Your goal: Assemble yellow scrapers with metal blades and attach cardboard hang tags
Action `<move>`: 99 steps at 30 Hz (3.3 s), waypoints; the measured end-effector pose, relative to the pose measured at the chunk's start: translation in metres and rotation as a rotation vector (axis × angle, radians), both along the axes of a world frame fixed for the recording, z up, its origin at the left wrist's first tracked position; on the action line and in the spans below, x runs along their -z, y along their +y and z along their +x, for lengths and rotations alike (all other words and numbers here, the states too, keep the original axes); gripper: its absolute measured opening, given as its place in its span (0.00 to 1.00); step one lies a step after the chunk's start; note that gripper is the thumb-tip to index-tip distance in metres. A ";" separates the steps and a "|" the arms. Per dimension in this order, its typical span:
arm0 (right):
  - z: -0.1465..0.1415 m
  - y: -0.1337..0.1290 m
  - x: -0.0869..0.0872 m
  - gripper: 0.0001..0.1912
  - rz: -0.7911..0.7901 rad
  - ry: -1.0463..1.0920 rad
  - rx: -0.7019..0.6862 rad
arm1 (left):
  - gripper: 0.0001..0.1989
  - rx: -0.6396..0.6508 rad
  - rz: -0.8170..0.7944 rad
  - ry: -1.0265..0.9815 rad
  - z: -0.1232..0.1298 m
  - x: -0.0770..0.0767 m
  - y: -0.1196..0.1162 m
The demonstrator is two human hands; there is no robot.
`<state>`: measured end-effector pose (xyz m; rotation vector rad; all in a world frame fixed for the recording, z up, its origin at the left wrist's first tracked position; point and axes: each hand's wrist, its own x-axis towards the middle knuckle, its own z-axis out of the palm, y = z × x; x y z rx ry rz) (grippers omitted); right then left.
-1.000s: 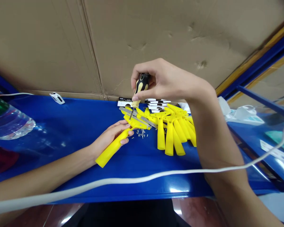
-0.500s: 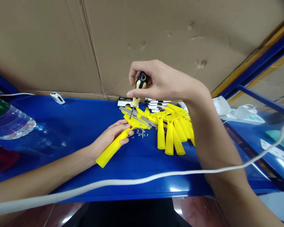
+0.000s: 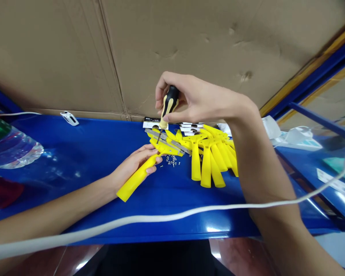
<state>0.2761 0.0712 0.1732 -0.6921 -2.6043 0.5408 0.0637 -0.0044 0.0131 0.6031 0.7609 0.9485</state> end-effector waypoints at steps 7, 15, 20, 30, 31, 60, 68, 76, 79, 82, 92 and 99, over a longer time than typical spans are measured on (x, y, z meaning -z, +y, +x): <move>-0.001 0.000 -0.002 0.16 0.054 -0.019 0.095 | 0.11 0.018 0.003 -0.002 -0.002 0.005 0.001; 0.000 0.001 -0.001 0.15 -0.022 0.024 0.040 | 0.09 0.041 0.037 0.003 -0.005 0.008 0.002; -0.001 0.000 0.000 0.19 0.025 0.000 0.108 | 0.10 0.016 0.012 -0.009 -0.002 0.005 0.001; -0.002 0.001 0.001 0.18 0.016 0.053 0.116 | 0.12 -0.003 0.034 0.000 -0.001 0.004 -0.002; -0.001 0.002 0.001 0.18 0.013 0.045 0.095 | 0.13 -0.012 0.033 0.000 0.000 0.003 -0.002; 0.005 0.001 -0.004 0.10 -0.023 -0.030 0.034 | 0.09 0.034 0.057 0.039 -0.007 0.013 0.004; 0.005 0.003 -0.003 0.14 -0.001 -0.045 0.038 | 0.08 0.039 0.065 0.027 -0.008 0.014 0.004; 0.001 0.002 -0.003 0.16 -0.033 -0.024 0.152 | 0.08 0.026 0.049 0.038 -0.008 0.013 0.004; 0.001 -0.001 -0.004 0.17 -0.078 -0.030 0.120 | 0.08 0.010 0.034 0.022 -0.008 0.012 0.005; 0.000 -0.002 -0.005 0.15 -0.084 -0.025 0.116 | 0.08 0.002 0.026 0.003 -0.007 0.010 0.004; 0.001 0.002 0.000 0.14 -0.051 -0.006 -0.017 | 0.06 0.034 0.040 0.035 -0.006 0.008 0.003; -0.002 0.002 0.000 0.18 -0.062 -0.005 0.141 | 0.09 0.021 0.041 0.017 -0.008 0.014 0.004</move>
